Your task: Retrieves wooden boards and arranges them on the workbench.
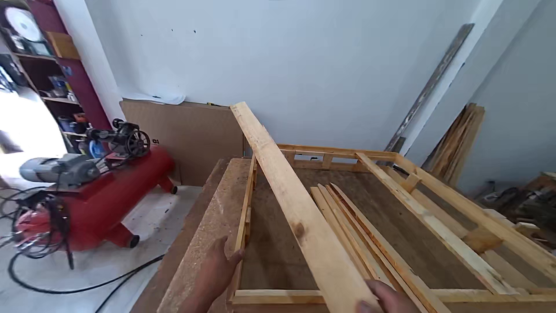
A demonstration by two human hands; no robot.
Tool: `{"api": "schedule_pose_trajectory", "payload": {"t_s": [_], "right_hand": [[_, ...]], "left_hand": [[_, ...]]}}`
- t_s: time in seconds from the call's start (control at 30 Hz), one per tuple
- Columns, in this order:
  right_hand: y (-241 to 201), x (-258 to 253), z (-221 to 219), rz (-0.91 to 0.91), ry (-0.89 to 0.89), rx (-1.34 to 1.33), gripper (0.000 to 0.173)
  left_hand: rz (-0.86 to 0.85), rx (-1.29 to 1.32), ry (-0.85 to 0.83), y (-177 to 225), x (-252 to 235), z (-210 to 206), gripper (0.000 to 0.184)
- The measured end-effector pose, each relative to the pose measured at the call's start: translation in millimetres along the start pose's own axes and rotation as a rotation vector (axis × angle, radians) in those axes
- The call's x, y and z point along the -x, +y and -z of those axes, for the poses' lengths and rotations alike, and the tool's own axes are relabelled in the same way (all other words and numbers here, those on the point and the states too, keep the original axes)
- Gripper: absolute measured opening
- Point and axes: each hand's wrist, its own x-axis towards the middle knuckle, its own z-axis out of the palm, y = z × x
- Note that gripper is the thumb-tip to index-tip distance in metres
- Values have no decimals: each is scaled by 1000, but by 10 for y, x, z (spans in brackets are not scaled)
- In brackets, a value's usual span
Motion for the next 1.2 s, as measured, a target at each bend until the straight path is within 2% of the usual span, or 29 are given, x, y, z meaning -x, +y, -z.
{"api": "schedule_pose_trajectory", "payload": {"t_s": [0.07, 0.13, 0.27, 0.4, 0.7, 0.87, 1.03, 1.13, 1.2], "right_hand": [[-92, -137, -308, 19, -56, -263, 52], [-139, -379, -661, 24, -38, -423, 56], [-62, -1066, -1198, 14, 81, -235, 57], [60, -1652, -1585, -16, 149, -219, 64], [16, -2523, -1957, 16, 156, -225, 62], [175, -2762, -2223, 8, 134, -233, 68], [87, -2796, -2388, -27, 101, -168, 72], [77, -2775, -2465, -46, 108, -176, 74], [84, -2804, -2485, -39, 125, -206, 74]], "left_hand": [[115, 39, -109, -219, -63, -310, 78], [145, 180, -127, -365, -78, -507, 63], [117, 121, -114, -253, -21, -462, 53], [109, 74, -91, -237, -22, -419, 56], [89, 228, -67, -389, -68, -486, 55], [99, 253, -56, -387, -64, -502, 54], [79, 263, -60, -372, -51, -481, 56], [97, 258, -116, -390, -33, -484, 59], [173, 258, -177, -361, -72, -475, 60]]}}
